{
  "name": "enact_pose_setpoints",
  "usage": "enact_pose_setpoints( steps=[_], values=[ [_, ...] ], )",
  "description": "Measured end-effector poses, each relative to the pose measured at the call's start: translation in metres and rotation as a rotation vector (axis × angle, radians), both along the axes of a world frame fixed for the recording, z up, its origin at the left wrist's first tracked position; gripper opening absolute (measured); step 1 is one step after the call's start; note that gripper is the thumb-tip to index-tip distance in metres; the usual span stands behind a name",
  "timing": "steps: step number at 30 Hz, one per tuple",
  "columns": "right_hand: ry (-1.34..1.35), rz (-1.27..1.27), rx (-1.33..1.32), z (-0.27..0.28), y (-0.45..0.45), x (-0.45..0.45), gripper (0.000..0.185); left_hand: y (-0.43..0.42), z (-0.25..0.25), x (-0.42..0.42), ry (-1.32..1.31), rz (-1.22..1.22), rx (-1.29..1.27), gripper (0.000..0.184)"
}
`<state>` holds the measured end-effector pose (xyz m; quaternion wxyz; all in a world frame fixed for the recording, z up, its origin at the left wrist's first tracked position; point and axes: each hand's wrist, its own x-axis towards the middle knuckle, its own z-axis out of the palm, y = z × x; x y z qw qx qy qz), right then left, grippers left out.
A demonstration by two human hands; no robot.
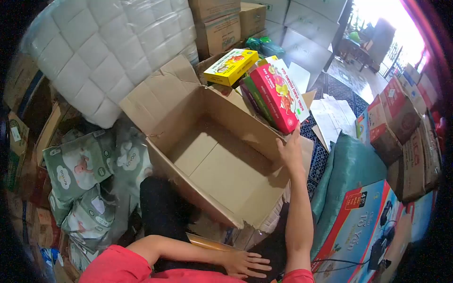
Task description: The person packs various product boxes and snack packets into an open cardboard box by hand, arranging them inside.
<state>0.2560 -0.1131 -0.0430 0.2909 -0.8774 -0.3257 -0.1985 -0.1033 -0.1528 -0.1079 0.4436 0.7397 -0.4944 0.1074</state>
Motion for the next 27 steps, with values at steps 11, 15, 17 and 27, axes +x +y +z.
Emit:
enact_pose_setpoints(
  steps=[11,15,17,27],
  values=[
    [0.406,-0.012,-0.19,0.005,0.0,0.011,0.101,0.008,0.008,0.014,-0.126,0.136,-0.119,0.047],
    [0.313,-0.033,-0.248,0.005,-0.013,0.02,0.083,0.007,0.008,0.015,-0.129,0.14,-0.115,0.046],
    [0.35,-0.087,-0.231,0.027,-0.022,0.015,0.063,0.006,0.005,0.016,-0.137,0.145,-0.118,0.046],
    [0.317,1.15,0.25,0.245,-0.079,-0.159,0.013,0.004,-0.023,0.01,-0.072,0.029,-0.167,0.06]
  ],
)
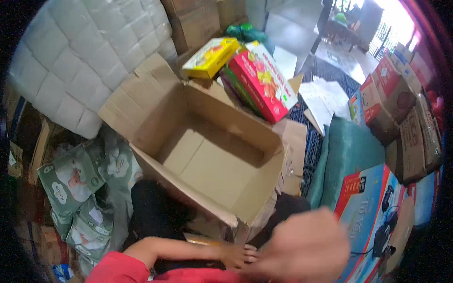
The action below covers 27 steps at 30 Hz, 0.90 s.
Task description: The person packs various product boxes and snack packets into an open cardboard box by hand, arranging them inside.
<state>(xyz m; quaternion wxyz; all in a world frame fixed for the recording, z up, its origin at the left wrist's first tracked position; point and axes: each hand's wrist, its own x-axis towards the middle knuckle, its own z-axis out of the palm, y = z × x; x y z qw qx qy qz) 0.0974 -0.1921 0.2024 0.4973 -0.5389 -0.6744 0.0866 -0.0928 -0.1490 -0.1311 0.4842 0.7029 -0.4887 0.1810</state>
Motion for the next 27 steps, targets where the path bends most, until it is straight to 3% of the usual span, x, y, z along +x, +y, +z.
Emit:
enact_pose_setpoints(
  steps=[1,2,4,6,11,18,21,24,27],
  values=[
    [-0.099,-0.024,-0.039,0.013,0.005,-0.025,0.012,0.0,0.003,-0.002,-0.027,0.055,-0.024,0.059],
    [-0.154,0.003,-0.124,0.019,0.007,-0.039,0.032,0.0,0.0,-0.004,0.044,0.021,0.013,0.059],
    [-0.23,-0.034,0.197,-0.014,0.032,-0.05,0.028,0.006,0.01,-0.002,0.234,-0.126,0.058,0.061],
    [-0.227,-0.015,0.304,-0.019,0.045,-0.049,0.029,0.017,0.039,0.006,0.489,-0.326,0.07,0.066],
    [-0.067,-0.003,0.37,-0.021,0.063,-0.055,0.031,0.005,-0.001,0.005,0.076,-0.045,-0.011,0.063],
    [0.014,0.07,0.423,-0.029,0.073,-0.06,0.028,0.004,-0.001,-0.002,0.047,-0.004,-0.129,0.067],
    [0.123,0.03,0.472,-0.03,0.077,-0.071,0.026,0.004,-0.011,-0.003,0.174,-0.125,-0.021,0.065],
    [0.103,0.086,0.463,-0.028,0.076,-0.067,0.023,0.003,-0.007,0.0,0.013,0.005,-0.089,0.06],
    [0.061,0.03,0.372,-0.016,0.068,-0.065,0.02,0.002,-0.02,-0.003,-0.003,-0.049,0.068,0.053]
  ],
)
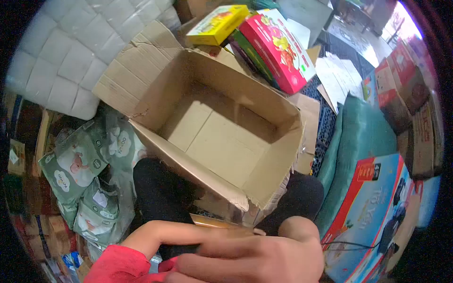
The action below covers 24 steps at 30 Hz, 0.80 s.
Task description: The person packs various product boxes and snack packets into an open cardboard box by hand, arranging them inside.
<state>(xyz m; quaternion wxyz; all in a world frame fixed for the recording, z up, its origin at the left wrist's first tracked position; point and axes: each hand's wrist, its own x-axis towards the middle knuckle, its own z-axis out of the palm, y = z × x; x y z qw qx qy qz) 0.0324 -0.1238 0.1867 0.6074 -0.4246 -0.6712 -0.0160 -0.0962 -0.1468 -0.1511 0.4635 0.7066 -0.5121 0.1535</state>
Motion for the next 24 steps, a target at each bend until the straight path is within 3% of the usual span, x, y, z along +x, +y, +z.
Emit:
enact_pose_setpoints(
  steps=[5,7,9,10,13,14,17,24],
  values=[
    [-0.216,0.015,-0.055,0.039,-0.018,0.023,0.018,0.0,0.017,-0.001,-0.016,0.132,-0.158,0.053],
    [-0.222,0.091,0.085,0.038,-0.019,0.035,0.02,0.006,0.027,-0.001,-0.008,0.157,-0.117,0.054],
    [-0.118,0.037,0.158,0.026,-0.021,0.036,0.023,0.016,0.035,0.003,-0.071,0.213,-0.122,0.047],
    [-0.15,-0.191,0.254,0.018,-0.011,0.024,0.024,0.017,0.035,0.003,-0.068,0.206,-0.102,0.048],
    [-0.268,-0.132,-0.061,0.032,-0.007,0.01,0.02,0.005,0.025,-0.005,-0.046,0.143,-0.057,0.059],
    [-0.292,0.036,-0.122,0.034,-0.007,0.015,0.016,0.006,0.026,-0.003,-0.046,0.127,-0.028,0.06],
    [-0.28,0.116,-0.115,0.034,-0.014,0.022,0.013,0.001,0.02,-0.003,0.113,-0.008,-0.057,0.059],
    [-0.567,-0.061,-0.127,0.046,-0.038,0.031,0.013,-0.008,0.019,0.0,-0.011,0.077,-0.076,0.058]
  ],
)
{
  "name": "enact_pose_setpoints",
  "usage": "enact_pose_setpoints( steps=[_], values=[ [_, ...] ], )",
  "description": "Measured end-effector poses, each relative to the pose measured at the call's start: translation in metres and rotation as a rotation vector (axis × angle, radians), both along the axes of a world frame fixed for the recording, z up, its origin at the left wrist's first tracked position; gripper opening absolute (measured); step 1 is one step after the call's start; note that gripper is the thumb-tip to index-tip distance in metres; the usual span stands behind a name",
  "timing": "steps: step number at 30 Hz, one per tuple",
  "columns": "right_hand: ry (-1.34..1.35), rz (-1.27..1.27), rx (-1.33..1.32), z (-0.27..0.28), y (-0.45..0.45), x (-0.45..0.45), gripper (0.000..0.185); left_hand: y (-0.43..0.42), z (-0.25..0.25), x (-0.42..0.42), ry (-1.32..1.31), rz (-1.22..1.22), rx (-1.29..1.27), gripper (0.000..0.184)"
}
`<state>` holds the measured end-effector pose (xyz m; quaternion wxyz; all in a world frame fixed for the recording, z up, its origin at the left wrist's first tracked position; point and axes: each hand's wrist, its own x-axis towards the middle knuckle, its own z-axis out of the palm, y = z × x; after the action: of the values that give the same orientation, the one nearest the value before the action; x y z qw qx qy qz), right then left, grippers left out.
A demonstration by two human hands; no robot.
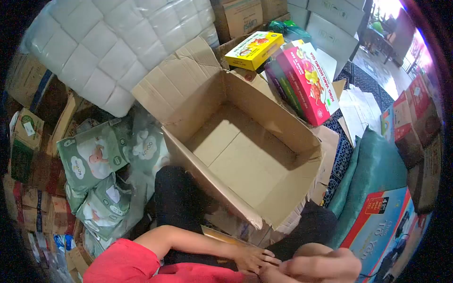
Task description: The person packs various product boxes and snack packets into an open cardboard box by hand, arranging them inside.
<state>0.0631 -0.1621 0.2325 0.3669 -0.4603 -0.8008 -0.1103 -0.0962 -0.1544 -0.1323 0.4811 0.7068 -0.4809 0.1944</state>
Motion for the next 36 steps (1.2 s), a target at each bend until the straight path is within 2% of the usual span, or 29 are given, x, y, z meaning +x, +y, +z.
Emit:
enact_pose_setpoints(
  steps=[2,5,9,12,16,23,28,34,36],
  values=[
    [-0.054,-0.036,0.032,-0.003,-0.001,-0.004,0.014,0.002,0.002,0.001,-0.007,-0.008,-0.017,0.056],
    [-0.107,-0.058,0.17,-0.013,0.009,-0.007,0.015,-0.002,-0.002,0.0,0.067,-0.058,-0.038,0.041],
    [-0.069,-0.083,0.308,-0.021,0.015,-0.012,0.013,-0.002,-0.003,0.0,0.076,-0.05,-0.024,0.043],
    [-0.132,-0.107,0.326,-0.019,0.018,-0.013,0.01,0.002,-0.001,0.002,0.069,-0.024,-0.014,0.045],
    [-0.011,-0.128,0.295,-0.023,0.024,-0.024,0.006,0.003,0.001,0.003,0.065,0.016,-0.012,0.047],
    [-0.059,-0.158,0.348,-0.026,0.019,-0.021,0.005,0.002,0.004,0.003,0.058,0.024,-0.002,0.051],
    [-0.173,-0.145,0.432,-0.03,0.015,-0.009,0.011,0.001,0.008,0.002,0.052,-0.003,-0.001,0.054],
    [-0.339,-0.052,0.381,-0.02,0.008,0.01,0.021,0.003,0.013,0.003,0.04,-0.022,0.026,0.058],
    [-0.317,-0.106,0.385,-0.023,0.004,0.007,0.024,0.005,0.015,0.004,0.04,-0.027,0.031,0.059]
  ],
)
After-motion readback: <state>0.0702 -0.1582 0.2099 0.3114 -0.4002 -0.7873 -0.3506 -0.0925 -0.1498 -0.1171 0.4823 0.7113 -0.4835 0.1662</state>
